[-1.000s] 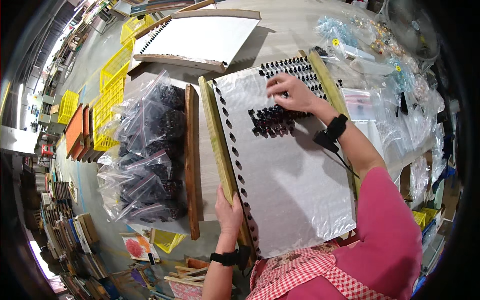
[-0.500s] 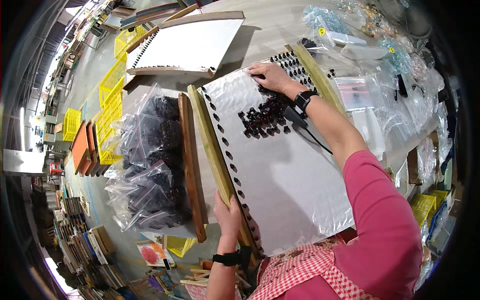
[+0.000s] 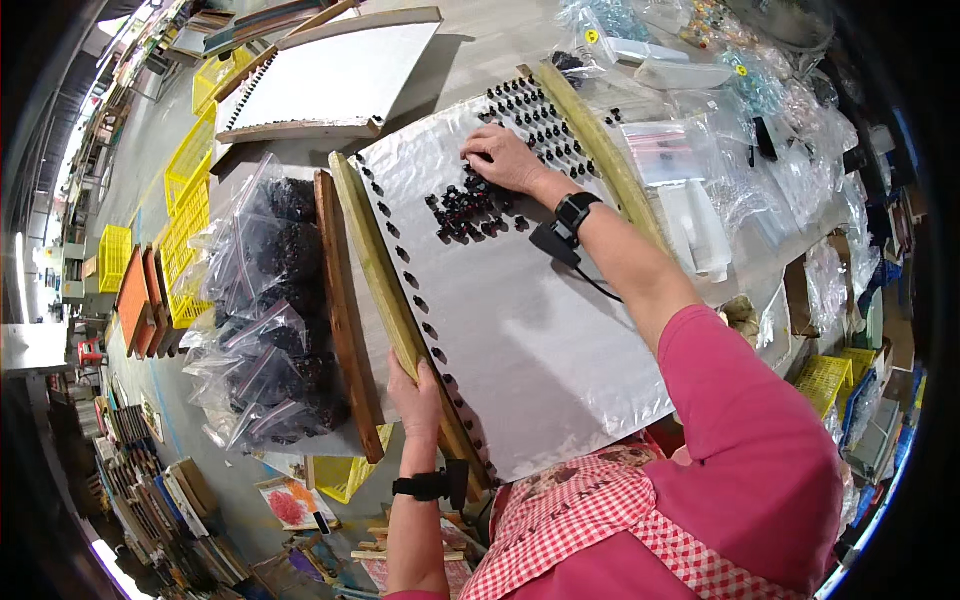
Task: Sorting small black plastic components and arranging them into a molded grid tray.
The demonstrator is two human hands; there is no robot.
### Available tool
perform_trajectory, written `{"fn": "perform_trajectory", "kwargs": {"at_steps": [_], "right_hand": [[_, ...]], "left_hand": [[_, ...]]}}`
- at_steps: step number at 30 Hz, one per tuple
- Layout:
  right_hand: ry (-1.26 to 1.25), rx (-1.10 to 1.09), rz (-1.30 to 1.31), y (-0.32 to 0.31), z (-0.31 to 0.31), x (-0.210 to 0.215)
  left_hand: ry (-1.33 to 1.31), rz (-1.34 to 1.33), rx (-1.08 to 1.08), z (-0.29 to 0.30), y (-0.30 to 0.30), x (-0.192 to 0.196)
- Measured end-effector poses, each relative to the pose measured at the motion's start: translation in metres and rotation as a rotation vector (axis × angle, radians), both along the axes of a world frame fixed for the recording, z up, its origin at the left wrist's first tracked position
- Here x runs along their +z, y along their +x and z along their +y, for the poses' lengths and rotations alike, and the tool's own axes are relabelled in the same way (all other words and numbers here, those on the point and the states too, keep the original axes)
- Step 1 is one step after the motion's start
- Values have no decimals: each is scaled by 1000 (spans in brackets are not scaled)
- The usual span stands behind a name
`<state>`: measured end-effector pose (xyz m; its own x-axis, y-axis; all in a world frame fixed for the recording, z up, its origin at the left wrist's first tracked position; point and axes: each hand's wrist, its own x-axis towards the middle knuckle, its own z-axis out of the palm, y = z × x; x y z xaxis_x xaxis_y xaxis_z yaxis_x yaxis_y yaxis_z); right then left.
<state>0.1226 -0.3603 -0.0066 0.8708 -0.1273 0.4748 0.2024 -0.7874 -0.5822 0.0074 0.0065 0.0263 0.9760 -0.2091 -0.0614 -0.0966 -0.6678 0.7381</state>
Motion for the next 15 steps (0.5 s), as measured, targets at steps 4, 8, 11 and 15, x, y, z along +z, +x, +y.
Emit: {"fn": "perform_trajectory", "kwargs": {"at_steps": [4, 8, 11, 15], "right_hand": [[-21, -47, 9, -15, 14, 2], [-6, -69, -70, -26, 26, 5], [-12, -79, -53, -34, 29, 5], [-178, -115, -30, -49, 31, 4]], "left_hand": [[-27, 62, -13, 3, 1, -3], [21, -16, -2, 0, -2, 0], [-9, 12, -32, 1, 0, 0], [-26, -15, -33, -2, -2, 3]]}}
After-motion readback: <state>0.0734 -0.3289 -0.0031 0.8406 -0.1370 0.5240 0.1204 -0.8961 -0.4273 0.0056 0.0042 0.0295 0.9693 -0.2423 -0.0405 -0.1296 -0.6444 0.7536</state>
